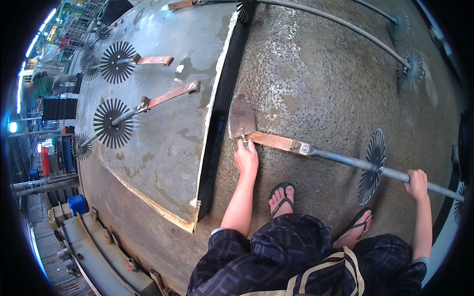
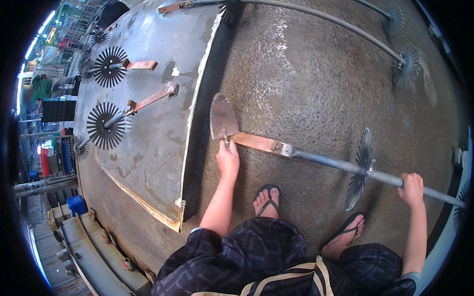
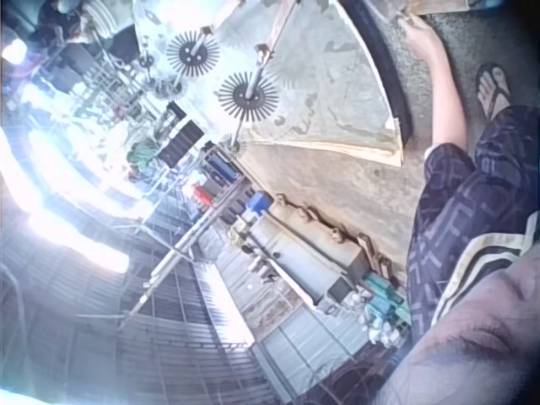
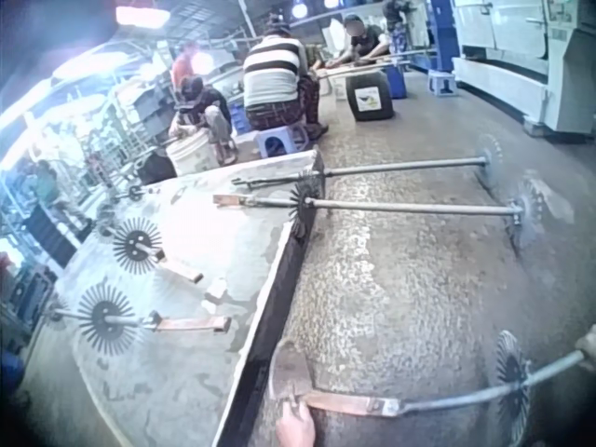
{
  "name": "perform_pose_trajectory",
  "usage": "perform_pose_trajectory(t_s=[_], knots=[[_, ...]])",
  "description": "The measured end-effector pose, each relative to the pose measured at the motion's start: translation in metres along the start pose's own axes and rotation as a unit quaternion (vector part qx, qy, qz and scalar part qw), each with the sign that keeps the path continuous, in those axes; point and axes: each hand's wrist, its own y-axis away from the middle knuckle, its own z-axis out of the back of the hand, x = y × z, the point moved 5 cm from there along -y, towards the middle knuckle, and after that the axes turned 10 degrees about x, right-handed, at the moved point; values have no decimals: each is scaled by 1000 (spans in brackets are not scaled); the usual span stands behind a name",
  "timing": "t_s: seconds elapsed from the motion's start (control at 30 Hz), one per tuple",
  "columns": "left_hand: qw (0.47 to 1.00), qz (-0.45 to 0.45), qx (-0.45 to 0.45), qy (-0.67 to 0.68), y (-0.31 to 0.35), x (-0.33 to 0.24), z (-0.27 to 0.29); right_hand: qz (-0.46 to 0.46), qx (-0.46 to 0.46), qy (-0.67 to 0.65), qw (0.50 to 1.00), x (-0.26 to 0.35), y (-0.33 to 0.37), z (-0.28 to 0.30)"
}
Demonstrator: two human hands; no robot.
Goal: The person uses a hand trowel to smooth a wet concrete surface in a workshop. They repeatedly scrape and level the material along a seam between two sections, occasionally switching tools and adjusting their position while other workers are visible in the background.
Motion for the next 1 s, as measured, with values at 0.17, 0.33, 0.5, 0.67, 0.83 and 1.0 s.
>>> perform_pose_trajectory(t_s=[0.17,0.33,0.5,0.67,0.83,1.0], knots=[[1000,1,16,-25,2,-6,1,-14,40,-6,999,-3,-2,-4],[999,13,25,-18,7,-16,4,3,7,-5,1000,1,-1,1],[1000,10,7,-1,-4,-3,0,-1,13,2,1000,-1,-2,0],[1000,14,2,7,-3,2,5,4,-11,-3,1000,4,0,4],[998,20,11,-51,4,7,9,-7,3,-8,1000,3,0,2],[999,35,10,-10,-4,7,19,11,-6,4,1000,5,0,5]])
